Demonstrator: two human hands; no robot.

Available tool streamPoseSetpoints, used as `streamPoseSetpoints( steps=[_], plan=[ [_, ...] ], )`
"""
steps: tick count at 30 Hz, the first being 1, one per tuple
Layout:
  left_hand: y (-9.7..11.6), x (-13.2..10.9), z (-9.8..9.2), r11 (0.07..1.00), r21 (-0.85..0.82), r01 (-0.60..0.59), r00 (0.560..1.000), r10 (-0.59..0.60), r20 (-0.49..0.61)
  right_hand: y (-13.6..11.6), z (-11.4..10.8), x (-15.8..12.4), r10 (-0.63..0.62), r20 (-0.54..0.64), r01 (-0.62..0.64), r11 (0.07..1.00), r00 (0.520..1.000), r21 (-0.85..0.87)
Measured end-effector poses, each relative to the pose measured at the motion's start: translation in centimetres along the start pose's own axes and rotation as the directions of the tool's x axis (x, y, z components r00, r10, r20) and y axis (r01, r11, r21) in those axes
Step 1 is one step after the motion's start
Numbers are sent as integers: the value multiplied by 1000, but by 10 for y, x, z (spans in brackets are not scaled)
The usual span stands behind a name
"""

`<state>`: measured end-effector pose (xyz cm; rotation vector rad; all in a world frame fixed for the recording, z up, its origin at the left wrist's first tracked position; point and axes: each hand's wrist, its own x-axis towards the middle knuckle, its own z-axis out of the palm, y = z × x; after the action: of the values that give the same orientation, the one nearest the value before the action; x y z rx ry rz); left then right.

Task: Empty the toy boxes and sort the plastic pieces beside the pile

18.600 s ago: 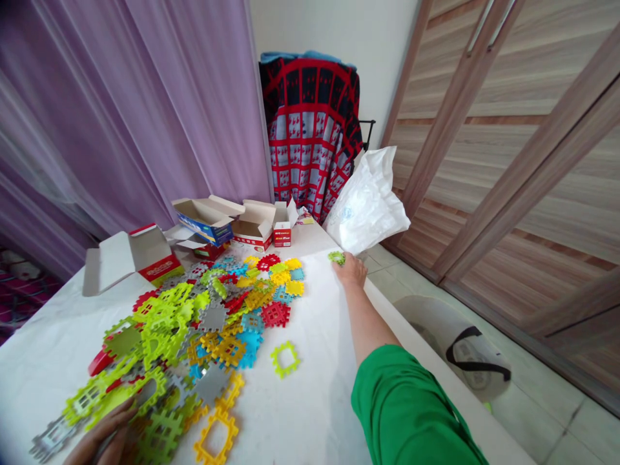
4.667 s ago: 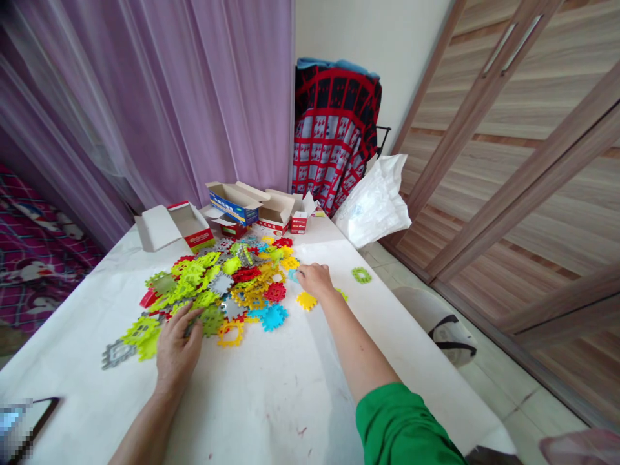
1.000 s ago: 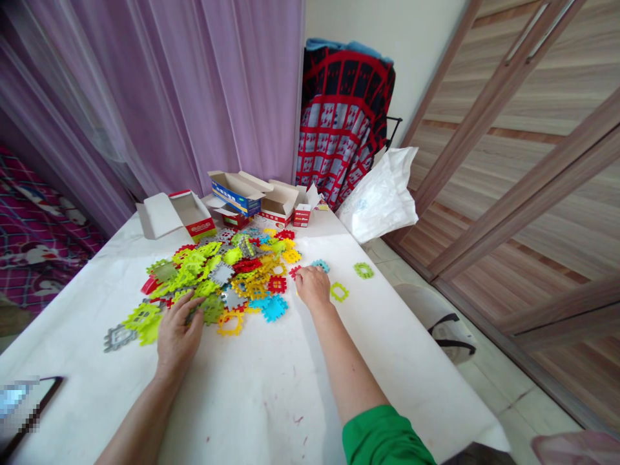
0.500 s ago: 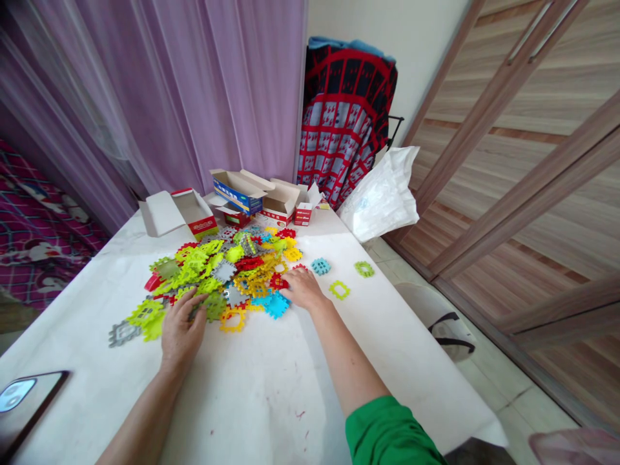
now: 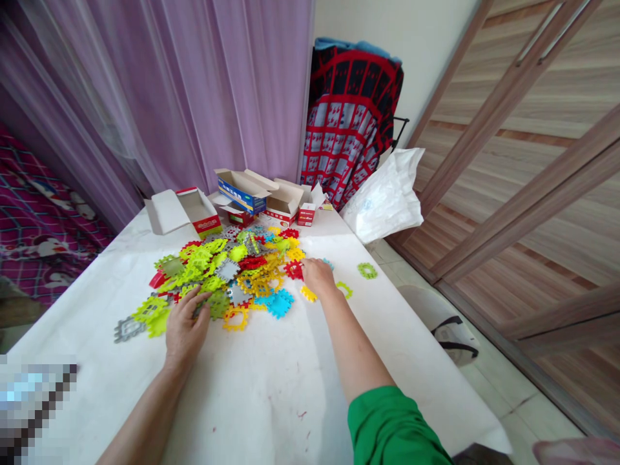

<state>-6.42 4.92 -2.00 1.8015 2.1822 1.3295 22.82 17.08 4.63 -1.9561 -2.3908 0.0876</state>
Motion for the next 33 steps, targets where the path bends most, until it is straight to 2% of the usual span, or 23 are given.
streamPoseSetpoints(
  steps=[4,15,18,21,25,29,33],
  plan=[
    [0,0,0,1000,6,-6,1000,6,-1,-5,4,-3,129,-107,-129,992,986,1],
    [-2,0,1,1000,3,-14,1000,14,0,-36,5,1,167,-41,-169,983,985,-65],
    [-2,0,1,1000,1,-12,1000,12,-2,-30,-1,2,171,-14,-172,983,985,-67],
    [-1,0,1,1000,-4,-10,1000,10,-8,-13,-10,2,164,-4,-164,984,986,-63],
    [-2,-1,1,1000,8,-8,1000,8,-10,8,-18,2,74,56,-67,992,996,-103],
    [-3,-1,1,1000,6,-12,1000,12,-1,8,-14,1,-17,74,28,989,997,-143],
    [-3,0,1,1000,8,-17,1000,17,-1,-1,-7,-2,19,65,-8,985,998,-170]
  ],
)
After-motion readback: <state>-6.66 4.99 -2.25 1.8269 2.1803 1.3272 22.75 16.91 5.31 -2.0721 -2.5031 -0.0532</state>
